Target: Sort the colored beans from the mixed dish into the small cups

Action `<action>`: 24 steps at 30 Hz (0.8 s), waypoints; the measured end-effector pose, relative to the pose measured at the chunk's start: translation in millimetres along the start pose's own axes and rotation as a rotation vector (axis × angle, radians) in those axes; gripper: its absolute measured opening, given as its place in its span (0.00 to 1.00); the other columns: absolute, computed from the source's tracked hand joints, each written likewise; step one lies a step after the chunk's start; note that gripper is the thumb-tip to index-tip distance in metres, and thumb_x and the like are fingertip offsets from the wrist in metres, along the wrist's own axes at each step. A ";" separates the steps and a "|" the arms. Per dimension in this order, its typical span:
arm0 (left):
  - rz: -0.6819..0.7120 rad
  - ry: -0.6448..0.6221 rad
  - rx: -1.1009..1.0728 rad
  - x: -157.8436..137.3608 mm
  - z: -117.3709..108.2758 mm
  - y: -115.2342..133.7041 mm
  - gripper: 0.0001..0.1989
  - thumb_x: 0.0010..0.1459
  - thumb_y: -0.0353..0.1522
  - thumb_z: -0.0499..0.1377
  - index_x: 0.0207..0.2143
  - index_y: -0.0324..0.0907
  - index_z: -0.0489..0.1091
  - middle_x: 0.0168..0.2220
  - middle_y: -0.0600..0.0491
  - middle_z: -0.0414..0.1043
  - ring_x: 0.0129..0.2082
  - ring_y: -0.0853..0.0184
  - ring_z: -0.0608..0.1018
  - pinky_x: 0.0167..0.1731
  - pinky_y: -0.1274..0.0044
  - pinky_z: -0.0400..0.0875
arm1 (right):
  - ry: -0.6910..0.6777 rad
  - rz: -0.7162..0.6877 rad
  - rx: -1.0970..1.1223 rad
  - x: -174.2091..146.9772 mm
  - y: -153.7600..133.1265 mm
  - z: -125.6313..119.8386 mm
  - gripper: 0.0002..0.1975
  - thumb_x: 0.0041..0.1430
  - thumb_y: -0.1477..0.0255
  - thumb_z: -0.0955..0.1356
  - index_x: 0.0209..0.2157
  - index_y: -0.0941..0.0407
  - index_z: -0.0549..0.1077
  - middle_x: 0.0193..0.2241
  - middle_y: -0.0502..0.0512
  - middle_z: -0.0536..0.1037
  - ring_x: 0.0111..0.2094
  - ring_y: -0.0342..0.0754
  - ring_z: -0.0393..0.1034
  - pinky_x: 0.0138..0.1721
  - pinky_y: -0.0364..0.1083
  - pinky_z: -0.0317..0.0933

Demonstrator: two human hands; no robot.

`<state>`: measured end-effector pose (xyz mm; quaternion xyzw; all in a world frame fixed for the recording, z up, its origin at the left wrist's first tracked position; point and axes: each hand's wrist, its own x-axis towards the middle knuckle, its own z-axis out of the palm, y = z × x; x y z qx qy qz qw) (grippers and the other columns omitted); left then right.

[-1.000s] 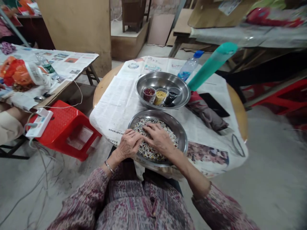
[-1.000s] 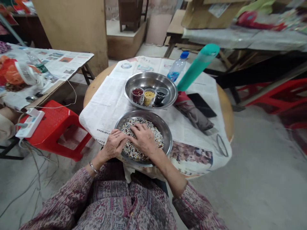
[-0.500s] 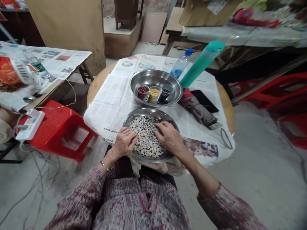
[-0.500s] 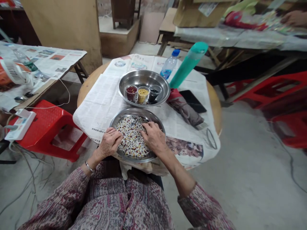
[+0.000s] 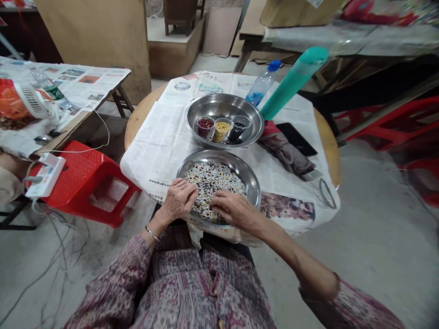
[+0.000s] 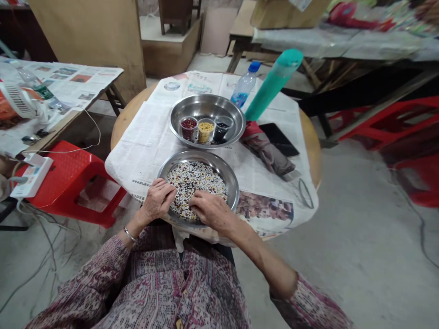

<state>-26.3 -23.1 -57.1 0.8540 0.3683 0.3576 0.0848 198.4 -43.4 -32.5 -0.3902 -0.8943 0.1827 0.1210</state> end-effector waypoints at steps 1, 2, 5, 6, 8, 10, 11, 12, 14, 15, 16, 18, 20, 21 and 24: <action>0.002 0.006 0.001 -0.2 0.4 -0.2 0.12 0.69 0.29 0.49 0.30 0.42 0.65 0.27 0.55 0.71 0.29 0.67 0.71 0.43 0.70 0.65 | 0.003 0.020 -0.017 -3.2 5.1 -2.6 0.06 0.64 0.74 0.65 0.38 0.54 0.75 0.36 0.55 0.75 0.38 0.47 0.71 0.39 0.45 0.65; 0.004 0.011 0.001 -0.4 0.7 -0.5 0.12 0.69 0.29 0.49 0.30 0.42 0.65 0.27 0.55 0.71 0.29 0.67 0.71 0.43 0.70 0.65 | 0.016 0.050 -0.042 -5.1 10.5 -4.8 0.06 0.64 0.73 0.66 0.38 0.54 0.76 0.37 0.55 0.76 0.39 0.48 0.71 0.40 0.46 0.65; 0.000 0.003 0.010 -0.7 1.5 -1.0 0.12 0.69 0.30 0.49 0.30 0.42 0.65 0.27 0.55 0.71 0.29 0.67 0.72 0.44 0.70 0.65 | 0.101 0.188 -0.125 -3.3 24.8 -7.7 0.08 0.65 0.74 0.64 0.39 0.55 0.76 0.38 0.57 0.75 0.39 0.49 0.72 0.43 0.48 0.67; -0.003 -0.005 0.015 -0.6 1.5 -1.0 0.13 0.69 0.31 0.49 0.30 0.42 0.66 0.27 0.55 0.72 0.29 0.67 0.72 0.45 0.70 0.65 | 0.137 0.237 -0.144 -0.5 26.9 -7.3 0.09 0.65 0.74 0.63 0.39 0.56 0.76 0.38 0.58 0.75 0.38 0.50 0.72 0.43 0.49 0.67; -0.006 -0.019 0.025 -0.6 1.5 -0.8 0.13 0.69 0.31 0.49 0.30 0.42 0.66 0.27 0.55 0.72 0.29 0.67 0.72 0.45 0.70 0.65 | 0.208 0.276 -0.152 6.7 24.8 -4.6 0.10 0.65 0.74 0.63 0.42 0.56 0.76 0.39 0.59 0.76 0.40 0.51 0.72 0.44 0.50 0.68; -0.006 -0.018 0.032 -0.6 1.4 -0.4 0.13 0.69 0.31 0.49 0.30 0.42 0.66 0.26 0.55 0.71 0.29 0.67 0.72 0.44 0.70 0.65 | 0.238 0.194 -0.138 14.0 15.0 -0.6 0.11 0.65 0.71 0.64 0.46 0.55 0.75 0.43 0.60 0.76 0.45 0.54 0.71 0.47 0.53 0.67; -0.006 -0.015 0.033 -0.7 1.4 -0.2 0.13 0.69 0.30 0.49 0.30 0.42 0.66 0.26 0.55 0.71 0.29 0.67 0.72 0.44 0.70 0.65 | 0.229 0.120 -0.132 17.2 8.8 1.4 0.12 0.65 0.70 0.65 0.48 0.55 0.74 0.45 0.61 0.75 0.48 0.55 0.69 0.50 0.54 0.66; -0.006 -0.012 0.034 -0.8 1.4 0.0 0.13 0.69 0.30 0.48 0.30 0.42 0.66 0.26 0.54 0.71 0.29 0.66 0.72 0.44 0.70 0.65 | 0.206 0.043 -0.130 20.0 3.0 3.3 0.13 0.64 0.68 0.66 0.49 0.54 0.74 0.48 0.61 0.74 0.50 0.56 0.67 0.51 0.56 0.66; -0.010 -0.014 0.035 -1.1 1.3 0.1 0.13 0.68 0.30 0.48 0.30 0.42 0.66 0.26 0.54 0.71 0.29 0.66 0.71 0.43 0.69 0.65 | 0.132 -0.074 -0.132 24.4 -3.7 5.8 0.15 0.63 0.65 0.68 0.50 0.53 0.74 0.49 0.61 0.74 0.50 0.57 0.66 0.51 0.57 0.65; -0.013 -0.018 0.034 -1.1 1.3 0.2 0.13 0.68 0.30 0.48 0.30 0.42 0.66 0.26 0.54 0.70 0.29 0.66 0.71 0.43 0.69 0.65 | 0.096 -0.100 -0.133 26.3 -3.4 6.3 0.15 0.63 0.65 0.68 0.50 0.52 0.74 0.48 0.60 0.74 0.48 0.56 0.67 0.50 0.56 0.66; -0.015 -0.022 0.034 -1.0 1.2 0.2 0.14 0.69 0.30 0.48 0.30 0.42 0.66 0.26 0.54 0.70 0.29 0.66 0.71 0.43 0.69 0.65 | 0.072 -0.100 -0.135 28.1 -0.4 6.2 0.13 0.63 0.66 0.68 0.48 0.52 0.75 0.45 0.60 0.75 0.47 0.55 0.67 0.48 0.55 0.66; -0.017 -0.026 0.035 -0.7 0.7 0.4 0.14 0.69 0.31 0.47 0.29 0.42 0.66 0.26 0.54 0.70 0.29 0.66 0.71 0.43 0.69 0.65 | 0.077 -0.040 -0.147 31.0 11.6 4.3 0.10 0.64 0.68 0.66 0.45 0.52 0.76 0.41 0.58 0.75 0.45 0.54 0.67 0.47 0.53 0.66; -0.012 -0.024 0.038 -0.2 0.3 0.7 0.15 0.69 0.31 0.47 0.29 0.42 0.65 0.26 0.54 0.70 0.29 0.67 0.71 0.44 0.70 0.65 | 0.150 0.066 -0.164 32.5 26.6 0.5 0.10 0.65 0.70 0.64 0.42 0.52 0.78 0.41 0.58 0.76 0.46 0.54 0.67 0.48 0.52 0.66; -0.011 -0.020 0.041 0.0 0.1 0.8 0.15 0.69 0.31 0.47 0.29 0.42 0.65 0.26 0.54 0.70 0.29 0.67 0.70 0.44 0.70 0.65 | 0.199 0.121 -0.173 32.3 33.0 -1.5 0.11 0.66 0.70 0.63 0.41 0.52 0.78 0.42 0.59 0.76 0.47 0.54 0.66 0.48 0.52 0.66; -0.007 -0.007 0.039 -0.1 0.3 0.9 0.15 0.70 0.31 0.48 0.29 0.42 0.65 0.25 0.55 0.70 0.28 0.67 0.70 0.44 0.70 0.65 | 0.316 0.279 -0.224 28.2 42.4 -4.8 0.13 0.66 0.70 0.62 0.43 0.54 0.78 0.43 0.61 0.75 0.47 0.55 0.66 0.49 0.52 0.65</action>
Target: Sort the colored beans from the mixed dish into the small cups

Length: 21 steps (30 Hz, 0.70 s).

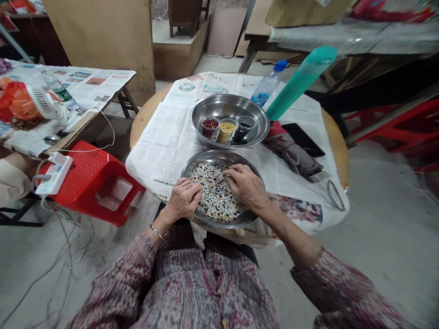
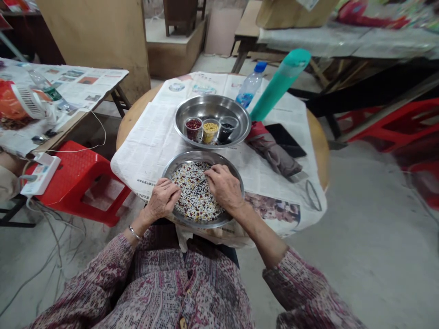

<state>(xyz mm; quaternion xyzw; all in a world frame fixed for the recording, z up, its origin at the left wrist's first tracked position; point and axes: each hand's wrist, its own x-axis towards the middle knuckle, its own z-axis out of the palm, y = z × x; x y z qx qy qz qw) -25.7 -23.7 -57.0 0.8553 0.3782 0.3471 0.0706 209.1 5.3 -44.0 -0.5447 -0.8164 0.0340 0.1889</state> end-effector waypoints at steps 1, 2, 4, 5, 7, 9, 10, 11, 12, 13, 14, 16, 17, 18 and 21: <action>0.002 0.005 -0.003 -0.2 0.2 -0.1 0.14 0.70 0.31 0.48 0.29 0.42 0.65 0.26 0.55 0.70 0.28 0.67 0.70 0.45 0.70 0.65 | 0.013 0.041 -0.028 -2.0 0.3 0.0 0.13 0.66 0.68 0.62 0.45 0.55 0.77 0.43 0.62 0.75 0.47 0.56 0.66 0.49 0.53 0.65; 0.005 0.009 -0.005 -0.4 0.4 -0.2 0.14 0.69 0.31 0.48 0.29 0.42 0.65 0.26 0.55 0.70 0.29 0.67 0.71 0.45 0.70 0.65 | 0.013 0.069 -0.051 -4.4 -0.7 0.6 0.14 0.66 0.65 0.64 0.47 0.55 0.76 0.43 0.62 0.75 0.47 0.58 0.66 0.48 0.54 0.66; 0.011 0.015 -0.007 -0.8 1.0 -0.5 0.14 0.69 0.31 0.48 0.29 0.42 0.65 0.26 0.55 0.70 0.29 0.67 0.71 0.45 0.70 0.65 | -0.010 0.075 -0.057 -8.1 -5.3 4.1 0.19 0.63 0.60 0.66 0.50 0.56 0.74 0.44 0.63 0.75 0.47 0.59 0.67 0.46 0.55 0.66; 0.010 0.016 -0.005 -1.0 1.2 -0.7 0.14 0.69 0.31 0.48 0.29 0.42 0.65 0.26 0.55 0.70 0.29 0.67 0.71 0.45 0.70 0.65 | -0.022 0.060 -0.034 -8.5 -8.3 6.8 0.20 0.62 0.60 0.67 0.51 0.56 0.74 0.44 0.62 0.74 0.46 0.59 0.67 0.46 0.55 0.66; 0.003 0.009 -0.001 -1.1 1.6 -1.0 0.14 0.69 0.31 0.48 0.29 0.42 0.65 0.26 0.55 0.70 0.29 0.67 0.71 0.45 0.70 0.65 | -0.042 0.032 0.053 -5.2 -14.7 12.8 0.17 0.62 0.64 0.67 0.50 0.55 0.74 0.43 0.61 0.75 0.45 0.56 0.69 0.47 0.53 0.66; -0.002 0.002 -0.002 -1.1 1.8 -1.3 0.14 0.69 0.31 0.48 0.29 0.42 0.65 0.26 0.55 0.70 0.29 0.67 0.71 0.45 0.69 0.65 | -0.070 0.031 0.167 2.8 -21.9 17.5 0.12 0.60 0.72 0.66 0.44 0.56 0.76 0.41 0.59 0.76 0.43 0.53 0.71 0.47 0.51 0.65; -0.002 0.002 -0.006 -1.2 1.9 -1.3 0.13 0.69 0.30 0.48 0.29 0.42 0.65 0.26 0.55 0.70 0.29 0.67 0.71 0.44 0.69 0.66 | -0.084 0.040 0.226 7.5 -25.9 18.6 0.11 0.58 0.76 0.65 0.41 0.56 0.77 0.39 0.58 0.77 0.41 0.52 0.72 0.47 0.50 0.65; -0.001 0.005 -0.013 -1.2 2.0 -1.3 0.13 0.69 0.30 0.48 0.30 0.42 0.65 0.26 0.55 0.69 0.29 0.66 0.71 0.44 0.69 0.66 | -0.098 0.049 0.284 12.0 -30.3 18.9 0.11 0.56 0.78 0.65 0.38 0.56 0.78 0.38 0.57 0.78 0.41 0.51 0.72 0.47 0.49 0.65; -0.002 0.011 -0.023 -1.4 2.1 -1.3 0.12 0.69 0.30 0.49 0.31 0.42 0.65 0.27 0.54 0.70 0.30 0.66 0.71 0.44 0.69 0.66 | -0.113 0.053 0.343 15.9 -35.1 18.5 0.12 0.54 0.80 0.65 0.36 0.56 0.78 0.36 0.56 0.79 0.40 0.50 0.73 0.46 0.48 0.65; -0.008 0.019 -0.033 -1.6 2.2 -1.3 0.11 0.69 0.30 0.49 0.32 0.42 0.66 0.28 0.53 0.70 0.32 0.65 0.72 0.44 0.69 0.67 | -0.129 0.049 0.398 18.7 -40.2 17.7 0.12 0.53 0.80 0.65 0.35 0.56 0.78 0.35 0.55 0.80 0.38 0.49 0.73 0.45 0.48 0.65; -0.019 0.029 -0.044 -1.9 2.3 -1.2 0.09 0.68 0.30 0.49 0.34 0.42 0.66 0.30 0.52 0.70 0.34 0.64 0.72 0.44 0.68 0.67 | -0.149 0.031 0.444 20.5 -45.2 16.9 0.11 0.54 0.80 0.65 0.34 0.56 0.78 0.33 0.54 0.80 0.36 0.48 0.73 0.43 0.47 0.65; -0.052 0.059 -0.070 -2.9 2.6 -1.1 0.06 0.68 0.31 0.50 0.37 0.42 0.65 0.34 0.50 0.70 0.38 0.62 0.72 0.45 0.67 0.68 | -0.172 -0.059 0.481 21.6 -54.1 16.4 0.10 0.55 0.79 0.64 0.34 0.56 0.77 0.32 0.53 0.79 0.34 0.48 0.71 0.42 0.47 0.65; -0.068 0.075 -0.083 -3.4 2.8 -1.0 0.05 0.67 0.31 0.50 0.38 0.42 0.65 0.36 0.49 0.70 0.40 0.61 0.72 0.45 0.66 0.69 | -0.174 -0.130 0.465 21.5 -57.4 17.1 0.10 0.56 0.78 0.65 0.34 0.56 0.78 0.33 0.54 0.80 0.37 0.49 0.71 0.44 0.48 0.65; -0.080 0.090 -0.095 -3.8 3.0 -0.9 0.04 0.67 0.31 0.51 0.38 0.42 0.64 0.37 0.48 0.69 0.42 0.60 0.71 0.46 0.65 0.69 | -0.165 -0.205 0.429 21.4 -59.7 18.4 0.10 0.55 0.78 0.65 0.36 0.55 0.78 0.37 0.55 0.80 0.41 0.50 0.70 0.48 0.50 0.65; -0.087 0.108 -0.115 -4.3 3.0 -0.3 0.03 0.67 0.31 0.51 0.39 0.42 0.63 0.39 0.47 0.68 0.45 0.59 0.71 0.48 0.64 0.69 | -0.116 -0.365 0.291 23.7 -59.8 23.1 0.16 0.53 0.77 0.68 0.45 0.55 0.76 0.52 0.60 0.75 0.54 0.56 0.64 0.57 0.57 0.60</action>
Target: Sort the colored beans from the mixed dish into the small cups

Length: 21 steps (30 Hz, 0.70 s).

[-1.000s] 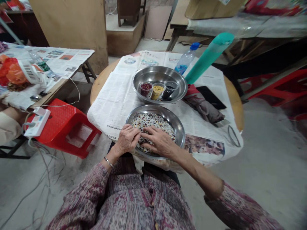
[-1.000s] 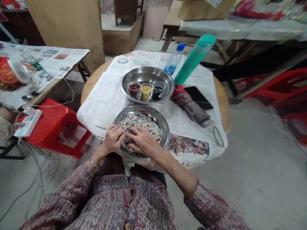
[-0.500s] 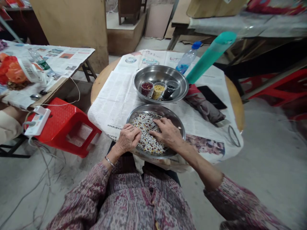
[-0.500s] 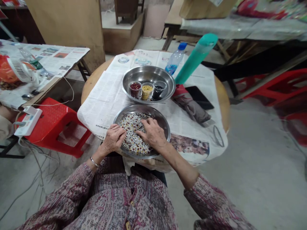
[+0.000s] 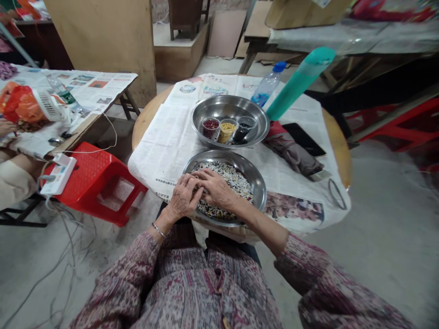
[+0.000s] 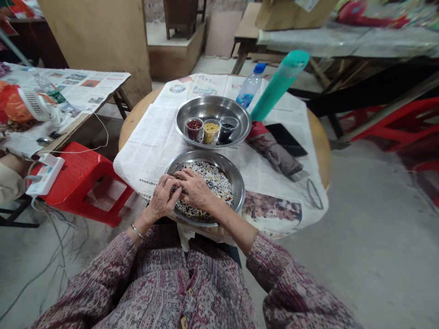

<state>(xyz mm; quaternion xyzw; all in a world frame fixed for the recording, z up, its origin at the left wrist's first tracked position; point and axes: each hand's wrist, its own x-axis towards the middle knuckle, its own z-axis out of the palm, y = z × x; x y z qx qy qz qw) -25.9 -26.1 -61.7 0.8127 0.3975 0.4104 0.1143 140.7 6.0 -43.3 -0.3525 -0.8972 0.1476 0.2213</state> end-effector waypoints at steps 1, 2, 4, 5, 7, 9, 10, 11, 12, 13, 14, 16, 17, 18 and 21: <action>0.004 0.000 -0.002 0.2 -0.2 0.4 0.03 0.67 0.31 0.51 0.39 0.42 0.63 0.38 0.48 0.68 0.45 0.59 0.71 0.48 0.64 0.69 | -0.012 -0.017 -0.038 0.9 2.9 -0.3 0.16 0.54 0.76 0.69 0.46 0.55 0.76 0.54 0.61 0.73 0.55 0.57 0.62 0.58 0.58 0.59; 0.010 0.000 -0.003 0.6 -0.5 0.9 0.04 0.67 0.31 0.51 0.38 0.42 0.63 0.38 0.48 0.68 0.44 0.59 0.71 0.48 0.64 0.69 | -0.030 -0.019 -0.070 1.7 6.7 -1.8 0.15 0.55 0.75 0.68 0.46 0.56 0.76 0.53 0.61 0.73 0.55 0.58 0.63 0.57 0.59 0.59; 0.019 0.001 -0.003 1.7 -1.3 2.1 0.05 0.67 0.31 0.51 0.37 0.42 0.63 0.37 0.48 0.68 0.42 0.60 0.71 0.47 0.65 0.70 | -0.085 0.013 -0.122 1.0 16.2 -8.4 0.10 0.59 0.73 0.67 0.42 0.56 0.76 0.47 0.62 0.75 0.51 0.57 0.65 0.54 0.57 0.62; 0.020 -0.001 -0.001 2.2 -1.8 2.6 0.05 0.68 0.31 0.51 0.37 0.42 0.63 0.36 0.49 0.68 0.42 0.60 0.71 0.46 0.65 0.70 | -0.110 0.045 -0.142 -1.1 21.4 -13.2 0.09 0.61 0.74 0.65 0.41 0.56 0.76 0.44 0.61 0.76 0.49 0.55 0.67 0.53 0.56 0.63; 0.016 -0.008 0.006 3.1 -2.6 3.6 0.05 0.68 0.31 0.51 0.36 0.42 0.63 0.36 0.49 0.69 0.41 0.60 0.71 0.46 0.65 0.70 | -0.142 0.129 -0.162 -10.3 30.7 -24.1 0.11 0.61 0.77 0.63 0.41 0.56 0.76 0.41 0.59 0.76 0.45 0.53 0.69 0.49 0.52 0.65; 0.014 -0.017 0.009 3.5 -3.2 4.0 0.05 0.67 0.31 0.51 0.36 0.42 0.64 0.36 0.49 0.69 0.41 0.60 0.71 0.45 0.65 0.70 | -0.152 0.203 -0.161 -25.4 35.6 -34.7 0.13 0.60 0.79 0.63 0.43 0.54 0.76 0.41 0.57 0.76 0.42 0.50 0.71 0.46 0.49 0.66; 0.016 -0.019 0.009 3.6 -3.3 4.1 0.06 0.68 0.31 0.51 0.36 0.42 0.64 0.36 0.49 0.69 0.41 0.60 0.71 0.46 0.65 0.70 | -0.152 0.220 -0.153 -34.4 35.4 -39.1 0.14 0.60 0.79 0.63 0.44 0.54 0.76 0.42 0.57 0.76 0.41 0.50 0.72 0.46 0.49 0.67; 0.020 -0.017 0.007 3.6 -3.3 4.0 0.06 0.68 0.30 0.51 0.36 0.42 0.64 0.35 0.49 0.69 0.41 0.60 0.71 0.46 0.65 0.70 | -0.149 0.215 -0.138 -43.4 33.0 -42.6 0.13 0.60 0.77 0.64 0.44 0.54 0.76 0.42 0.57 0.76 0.41 0.50 0.72 0.45 0.49 0.67; 0.026 -0.015 0.005 3.7 -3.3 3.9 0.06 0.68 0.30 0.51 0.36 0.42 0.64 0.35 0.49 0.69 0.41 0.61 0.71 0.46 0.66 0.70 | -0.144 0.192 -0.116 -51.9 28.6 -45.0 0.13 0.61 0.76 0.65 0.46 0.53 0.75 0.43 0.57 0.75 0.41 0.50 0.72 0.46 0.50 0.67; 0.034 -0.011 0.004 3.7 -3.2 3.7 0.06 0.68 0.31 0.51 0.36 0.42 0.64 0.35 0.49 0.69 0.41 0.61 0.71 0.46 0.66 0.70 | -0.145 0.156 -0.090 -59.1 22.7 -46.1 0.13 0.61 0.74 0.66 0.47 0.52 0.75 0.44 0.57 0.75 0.42 0.50 0.72 0.46 0.50 0.68; 0.041 -0.009 0.004 3.7 -3.1 3.5 0.06 0.68 0.31 0.50 0.36 0.42 0.64 0.35 0.49 0.69 0.41 0.61 0.71 0.46 0.66 0.70 | -0.154 0.111 -0.064 -64.7 16.0 -45.8 0.13 0.62 0.72 0.67 0.48 0.51 0.75 0.44 0.57 0.74 0.43 0.50 0.72 0.45 0.50 0.68; 0.051 -0.010 0.010 3.8 -2.9 3.1 0.06 0.68 0.31 0.50 0.36 0.42 0.64 0.35 0.49 0.69 0.41 0.61 0.71 0.46 0.66 0.70 | -0.194 0.029 -0.036 -69.2 3.4 -41.7 0.13 0.62 0.71 0.68 0.49 0.49 0.74 0.44 0.56 0.75 0.43 0.50 0.72 0.43 0.49 0.68; 0.054 -0.013 0.014 3.9 -2.8 2.9 0.07 0.69 0.31 0.50 0.36 0.42 0.64 0.35 0.49 0.69 0.41 0.61 0.71 0.45 0.66 0.70 | -0.217 0.000 -0.038 -68.1 -0.8 -38.3 0.13 0.62 0.72 0.68 0.48 0.49 0.75 0.43 0.55 0.75 0.43 0.49 0.71 0.42 0.48 0.68; 0.055 -0.017 0.020 4.0 -2.7 2.8 0.07 0.69 0.31 0.50 0.36 0.42 0.64 0.35 0.50 0.69 0.41 0.61 0.71 0.45 0.66 0.70 | -0.230 -0.012 -0.051 -65.1 -3.0 -34.6 0.13 0.62 0.74 0.67 0.47 0.49 0.76 0.41 0.54 0.75 0.42 0.49 0.71 0.41 0.47 0.68; 0.060 -0.021 0.029 4.4 -2.7 2.6 0.07 0.69 0.31 0.50 0.36 0.42 0.64 0.35 0.50 0.70 0.40 0.61 0.72 0.45 0.66 0.70 | -0.192 0.053 -0.154 -49.8 3.7 -27.0 0.12 0.62 0.78 0.65 0.43 0.50 0.77 0.38 0.55 0.77 0.42 0.49 0.70 0.40 0.47 0.66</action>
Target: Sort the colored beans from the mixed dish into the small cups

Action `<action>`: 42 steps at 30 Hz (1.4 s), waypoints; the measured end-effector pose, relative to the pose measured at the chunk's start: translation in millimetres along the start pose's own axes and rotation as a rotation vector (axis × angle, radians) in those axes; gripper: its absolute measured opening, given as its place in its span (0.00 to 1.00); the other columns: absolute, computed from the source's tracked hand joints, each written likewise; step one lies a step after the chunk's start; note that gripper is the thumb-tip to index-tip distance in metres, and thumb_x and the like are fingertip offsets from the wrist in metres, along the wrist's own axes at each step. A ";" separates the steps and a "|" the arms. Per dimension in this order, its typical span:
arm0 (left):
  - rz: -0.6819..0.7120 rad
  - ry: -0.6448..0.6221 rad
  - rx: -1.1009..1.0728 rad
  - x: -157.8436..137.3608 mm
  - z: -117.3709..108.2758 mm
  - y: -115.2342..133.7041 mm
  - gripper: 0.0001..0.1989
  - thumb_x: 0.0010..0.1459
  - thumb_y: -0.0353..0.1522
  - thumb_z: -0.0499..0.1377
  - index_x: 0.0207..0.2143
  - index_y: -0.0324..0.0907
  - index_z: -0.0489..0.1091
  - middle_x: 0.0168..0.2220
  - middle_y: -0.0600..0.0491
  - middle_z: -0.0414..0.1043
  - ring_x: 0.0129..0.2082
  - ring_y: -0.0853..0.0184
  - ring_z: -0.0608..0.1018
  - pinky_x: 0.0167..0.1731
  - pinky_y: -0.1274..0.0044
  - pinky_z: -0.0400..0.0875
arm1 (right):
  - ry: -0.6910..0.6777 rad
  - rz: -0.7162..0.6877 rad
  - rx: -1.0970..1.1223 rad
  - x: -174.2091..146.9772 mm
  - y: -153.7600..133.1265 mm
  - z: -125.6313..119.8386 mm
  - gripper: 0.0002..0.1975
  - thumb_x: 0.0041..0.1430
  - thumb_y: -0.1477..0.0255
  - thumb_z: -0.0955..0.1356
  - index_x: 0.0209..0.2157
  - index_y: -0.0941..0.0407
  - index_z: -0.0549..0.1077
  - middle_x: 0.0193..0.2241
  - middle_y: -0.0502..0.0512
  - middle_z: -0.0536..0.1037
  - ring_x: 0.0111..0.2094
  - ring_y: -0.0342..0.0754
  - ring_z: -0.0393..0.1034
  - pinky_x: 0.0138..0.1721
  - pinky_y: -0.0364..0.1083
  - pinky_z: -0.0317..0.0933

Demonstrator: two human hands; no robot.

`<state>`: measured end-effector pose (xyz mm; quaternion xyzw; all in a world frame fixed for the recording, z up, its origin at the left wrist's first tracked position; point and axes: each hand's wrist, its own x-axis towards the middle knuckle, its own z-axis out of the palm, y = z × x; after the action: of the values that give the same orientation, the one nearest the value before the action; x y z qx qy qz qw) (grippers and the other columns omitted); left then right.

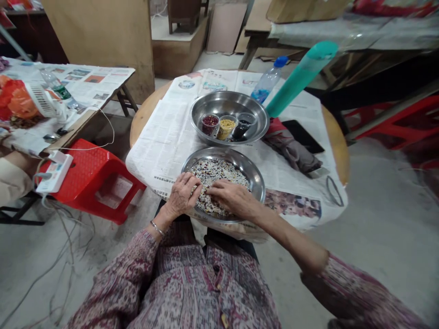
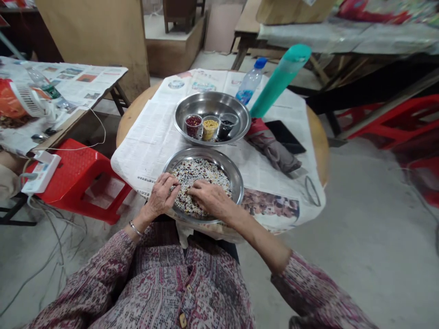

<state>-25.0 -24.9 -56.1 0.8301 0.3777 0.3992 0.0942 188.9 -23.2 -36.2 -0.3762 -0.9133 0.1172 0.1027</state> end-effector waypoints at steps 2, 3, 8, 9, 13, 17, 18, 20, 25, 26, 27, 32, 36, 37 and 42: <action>0.004 0.001 0.000 0.2 0.0 -0.2 0.08 0.69 0.31 0.50 0.35 0.42 0.64 0.34 0.50 0.70 0.40 0.61 0.72 0.45 0.66 0.69 | 0.064 0.118 -0.088 9.2 10.7 -0.8 0.13 0.63 0.78 0.63 0.42 0.52 0.77 0.39 0.58 0.77 0.44 0.52 0.69 0.41 0.49 0.66; 0.004 0.000 0.000 0.2 0.0 -0.3 0.08 0.69 0.32 0.50 0.35 0.42 0.64 0.34 0.50 0.70 0.40 0.61 0.72 0.45 0.66 0.69 | 0.101 0.182 -0.128 11.4 16.6 -2.4 0.13 0.64 0.77 0.63 0.42 0.53 0.77 0.41 0.59 0.77 0.46 0.54 0.68 0.42 0.49 0.66; -0.001 -0.004 0.000 -0.3 0.6 -0.8 0.08 0.69 0.31 0.50 0.35 0.42 0.64 0.34 0.50 0.70 0.40 0.61 0.72 0.45 0.66 0.69 | 0.194 0.480 -0.216 -5.0 34.8 -9.4 0.15 0.63 0.63 0.66 0.48 0.55 0.74 0.43 0.62 0.75 0.45 0.58 0.69 0.41 0.52 0.65; 0.001 -0.001 -0.001 -0.3 0.7 -0.7 0.08 0.69 0.31 0.50 0.35 0.42 0.64 0.34 0.50 0.70 0.40 0.62 0.72 0.45 0.66 0.69 | 0.177 0.509 -0.203 -10.6 35.5 -8.7 0.19 0.62 0.60 0.67 0.49 0.55 0.73 0.42 0.62 0.75 0.44 0.58 0.70 0.41 0.53 0.65; 0.004 -0.001 -0.003 0.3 0.2 0.0 0.08 0.69 0.31 0.50 0.35 0.42 0.65 0.34 0.50 0.70 0.40 0.62 0.72 0.45 0.67 0.69 | 0.142 0.441 -0.031 -19.3 30.7 0.2 0.16 0.60 0.62 0.68 0.46 0.56 0.73 0.40 0.61 0.76 0.40 0.55 0.72 0.41 0.52 0.65; 0.010 0.004 -0.014 0.2 -0.1 0.0 0.08 0.69 0.31 0.50 0.36 0.42 0.64 0.34 0.51 0.69 0.40 0.62 0.72 0.46 0.67 0.69 | 0.165 0.427 0.211 -0.5 11.9 7.2 0.07 0.55 0.77 0.66 0.35 0.56 0.75 0.33 0.55 0.79 0.35 0.50 0.72 0.40 0.48 0.64; 0.011 0.015 -0.024 -0.3 0.1 -0.3 0.07 0.69 0.31 0.50 0.36 0.42 0.64 0.35 0.50 0.69 0.41 0.62 0.72 0.46 0.67 0.69 | 0.164 0.410 0.268 5.5 4.9 8.0 0.08 0.54 0.78 0.66 0.35 0.56 0.75 0.32 0.54 0.79 0.34 0.49 0.72 0.39 0.47 0.64; 0.002 0.043 -0.048 -1.6 0.8 -1.1 0.05 0.69 0.32 0.51 0.40 0.41 0.64 0.38 0.49 0.69 0.45 0.61 0.72 0.48 0.66 0.70 | 0.157 0.316 0.355 15.8 -9.9 9.5 0.08 0.56 0.78 0.66 0.35 0.55 0.75 0.32 0.53 0.79 0.34 0.47 0.71 0.40 0.47 0.64; -0.036 0.079 -0.076 -4.4 2.5 -2.7 0.08 0.68 0.34 0.52 0.47 0.40 0.63 0.46 0.45 0.66 0.52 0.59 0.69 0.54 0.64 0.69 | 0.139 -0.013 0.219 26.0 -26.2 12.5 0.06 0.60 0.73 0.68 0.38 0.55 0.77 0.43 0.58 0.79 0.45 0.53 0.68 0.49 0.53 0.65; -0.034 0.073 -0.078 -4.5 2.7 -2.8 0.08 0.68 0.34 0.52 0.47 0.40 0.63 0.46 0.46 0.67 0.52 0.59 0.69 0.54 0.64 0.69 | 0.145 -0.032 0.153 25.9 -22.6 11.9 0.07 0.61 0.71 0.68 0.40 0.56 0.77 0.45 0.59 0.78 0.47 0.54 0.67 0.51 0.55 0.64; -0.030 0.065 -0.080 -4.5 2.9 -2.9 0.08 0.68 0.33 0.52 0.47 0.40 0.63 0.45 0.46 0.67 0.52 0.59 0.69 0.54 0.64 0.69 | 0.156 -0.028 0.091 25.4 -16.5 10.8 0.08 0.62 0.70 0.67 0.41 0.56 0.77 0.47 0.60 0.77 0.48 0.55 0.66 0.52 0.56 0.64; -0.022 0.063 -0.093 -4.2 3.7 -3.5 0.07 0.68 0.33 0.53 0.46 0.41 0.64 0.44 0.47 0.68 0.51 0.59 0.70 0.55 0.64 0.69 | 0.285 0.220 -0.077 17.9 29.9 5.9 0.14 0.64 0.69 0.64 0.46 0.56 0.78 0.51 0.63 0.75 0.53 0.59 0.63 0.54 0.59 0.63; -0.032 0.058 -0.081 -4.8 3.0 -3.1 0.07 0.68 0.33 0.53 0.46 0.40 0.65 0.44 0.46 0.69 0.51 0.59 0.70 0.55 0.64 0.69 | 0.256 0.252 -0.059 7.4 39.4 7.0 0.16 0.64 0.67 0.66 0.50 0.57 0.76 0.51 0.64 0.75 0.53 0.59 0.65 0.54 0.59 0.64; -0.036 0.055 -0.078 -4.8 2.5 -2.8 0.07 0.68 0.33 0.53 0.46 0.40 0.65 0.44 0.46 0.69 0.51 0.59 0.70 0.55 0.64 0.69 | 0.223 0.203 -0.034 3.9 35.4 6.2 0.15 0.64 0.67 0.66 0.48 0.57 0.76 0.50 0.64 0.75 0.52 0.58 0.66 0.53 0.58 0.64; -0.040 0.038 -0.065 -4.4 0.5 -1.7 0.07 0.68 0.32 0.53 0.45 0.40 0.66 0.44 0.46 0.70 0.51 0.59 0.71 0.54 0.64 0.69 | 0.047 0.025 0.067 -19.2 5.2 -13.8 0.09 0.65 0.72 0.64 0.39 0.55 0.77 0.40 0.59 0.77 0.44 0.52 0.70 0.47 0.52 0.67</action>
<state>-27.3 -26.7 -59.9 0.8111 0.3828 0.4250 0.1222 209.5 -31.4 -26.6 -0.3868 -0.9013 0.1403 0.1352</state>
